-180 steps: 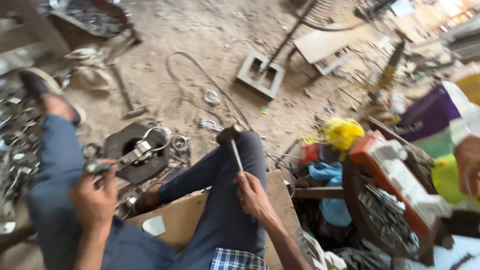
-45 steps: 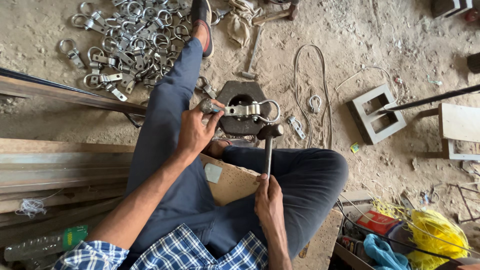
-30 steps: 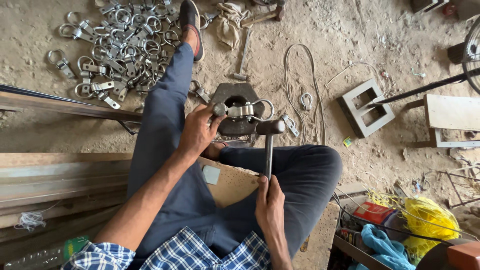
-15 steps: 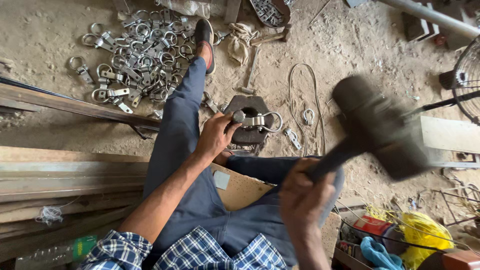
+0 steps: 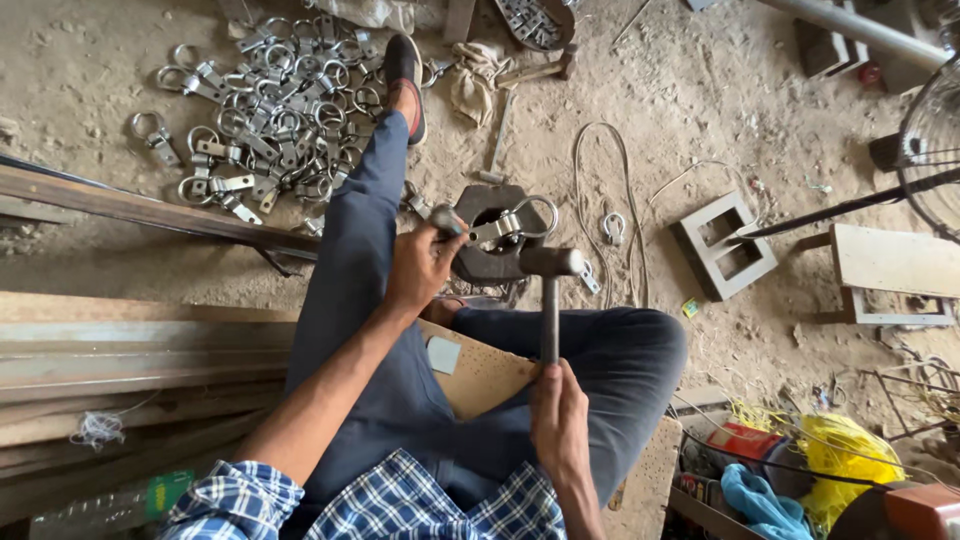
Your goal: The person holds metal components against a central block and strikes them with a hammer, then uses a thin metal rod to strike specific parts of the assembly before placing components aside.
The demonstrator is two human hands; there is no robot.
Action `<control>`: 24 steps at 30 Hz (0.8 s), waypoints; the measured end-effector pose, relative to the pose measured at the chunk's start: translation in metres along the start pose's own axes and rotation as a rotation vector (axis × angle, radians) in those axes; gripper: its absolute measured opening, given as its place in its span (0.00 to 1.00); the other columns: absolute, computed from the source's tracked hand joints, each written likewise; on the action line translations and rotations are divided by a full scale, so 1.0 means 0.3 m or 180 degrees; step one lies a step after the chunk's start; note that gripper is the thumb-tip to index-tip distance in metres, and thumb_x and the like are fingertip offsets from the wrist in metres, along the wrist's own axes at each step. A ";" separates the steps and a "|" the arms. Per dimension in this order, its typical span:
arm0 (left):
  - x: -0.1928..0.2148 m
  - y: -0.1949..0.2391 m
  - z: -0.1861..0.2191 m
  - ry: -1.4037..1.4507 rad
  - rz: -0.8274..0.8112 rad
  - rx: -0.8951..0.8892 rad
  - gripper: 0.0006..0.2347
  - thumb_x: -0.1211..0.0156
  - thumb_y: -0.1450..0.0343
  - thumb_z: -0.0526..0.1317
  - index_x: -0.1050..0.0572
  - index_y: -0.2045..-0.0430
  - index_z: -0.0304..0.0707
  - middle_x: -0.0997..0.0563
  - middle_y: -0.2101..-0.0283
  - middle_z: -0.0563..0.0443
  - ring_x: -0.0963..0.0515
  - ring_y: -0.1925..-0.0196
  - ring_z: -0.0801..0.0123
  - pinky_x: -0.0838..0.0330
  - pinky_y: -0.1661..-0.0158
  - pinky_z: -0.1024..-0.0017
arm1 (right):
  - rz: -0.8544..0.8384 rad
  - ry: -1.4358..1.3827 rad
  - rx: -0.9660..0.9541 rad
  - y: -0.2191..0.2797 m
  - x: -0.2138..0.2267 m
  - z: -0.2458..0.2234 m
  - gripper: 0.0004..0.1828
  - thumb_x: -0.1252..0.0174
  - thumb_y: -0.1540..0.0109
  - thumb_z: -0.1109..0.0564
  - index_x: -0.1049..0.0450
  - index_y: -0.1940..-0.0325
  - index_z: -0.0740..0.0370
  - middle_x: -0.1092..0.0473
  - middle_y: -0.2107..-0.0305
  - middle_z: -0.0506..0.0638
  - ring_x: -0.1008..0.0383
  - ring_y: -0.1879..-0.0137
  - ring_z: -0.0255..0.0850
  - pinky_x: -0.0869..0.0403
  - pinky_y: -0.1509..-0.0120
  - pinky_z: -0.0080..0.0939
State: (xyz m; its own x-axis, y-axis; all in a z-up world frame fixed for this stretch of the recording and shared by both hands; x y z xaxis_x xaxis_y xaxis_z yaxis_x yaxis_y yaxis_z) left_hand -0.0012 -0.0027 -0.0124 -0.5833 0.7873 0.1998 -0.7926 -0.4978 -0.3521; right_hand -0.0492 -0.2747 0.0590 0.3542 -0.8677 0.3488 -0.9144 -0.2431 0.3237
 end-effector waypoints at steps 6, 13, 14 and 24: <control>0.025 0.060 -0.150 0.0781 0.0675 0.0412 0.11 0.54 0.17 0.45 0.33 0.53 0.34 0.20 0.59 0.50 0.18 0.57 0.70 0.20 0.51 0.69 | 0.0050 -0.0641 -0.0709 -0.010 0.018 0.096 0.23 0.62 0.29 0.41 0.30 0.60 0.59 0.43 0.87 0.41 0.49 0.86 0.28 0.46 0.85 0.30; 0.014 0.088 -0.193 0.0836 0.0678 0.0932 0.21 0.39 0.25 0.49 0.37 0.49 0.33 0.21 0.50 0.44 0.25 0.53 0.67 0.29 0.48 0.65 | 0.0101 -0.0442 0.0344 -0.180 0.043 0.095 0.15 0.46 0.27 0.47 0.33 0.59 0.62 0.37 0.81 0.41 0.42 0.81 0.27 0.41 0.81 0.29; 0.000 0.094 -0.175 0.0622 0.0621 0.0850 0.23 0.35 0.28 0.49 0.37 0.49 0.33 0.22 0.49 0.44 0.24 0.49 0.67 0.29 0.47 0.64 | 0.0194 -0.0092 0.0969 -0.245 0.045 0.083 0.15 0.45 0.25 0.48 0.31 0.56 0.62 0.33 0.76 0.41 0.39 0.76 0.26 0.38 0.76 0.28; -0.047 0.115 -0.148 0.1077 0.0301 0.1220 0.28 0.29 0.32 0.39 0.39 0.41 0.33 0.24 0.39 0.40 0.27 0.40 0.69 0.32 0.40 0.70 | -0.0148 -0.0471 0.0191 -0.710 -0.053 0.054 0.25 0.33 0.37 0.49 0.32 0.45 0.67 0.31 0.74 0.52 0.39 0.84 0.28 0.37 0.85 0.31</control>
State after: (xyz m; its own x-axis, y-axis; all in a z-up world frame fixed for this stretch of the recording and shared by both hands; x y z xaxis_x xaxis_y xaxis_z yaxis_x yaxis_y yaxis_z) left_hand -0.0124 -0.0148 -0.0681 -0.6156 0.7745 -0.1459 -0.7844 -0.6200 0.0185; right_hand 0.1366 -0.2161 -0.0296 0.3676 -0.9082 0.1999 -0.9094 -0.3060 0.2818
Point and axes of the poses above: each hand's wrist, its own y-axis away from the middle knuckle, its own x-axis out of the back of the hand, z = x × y, the point moved 1 cm from there along -y, towards the middle knuckle
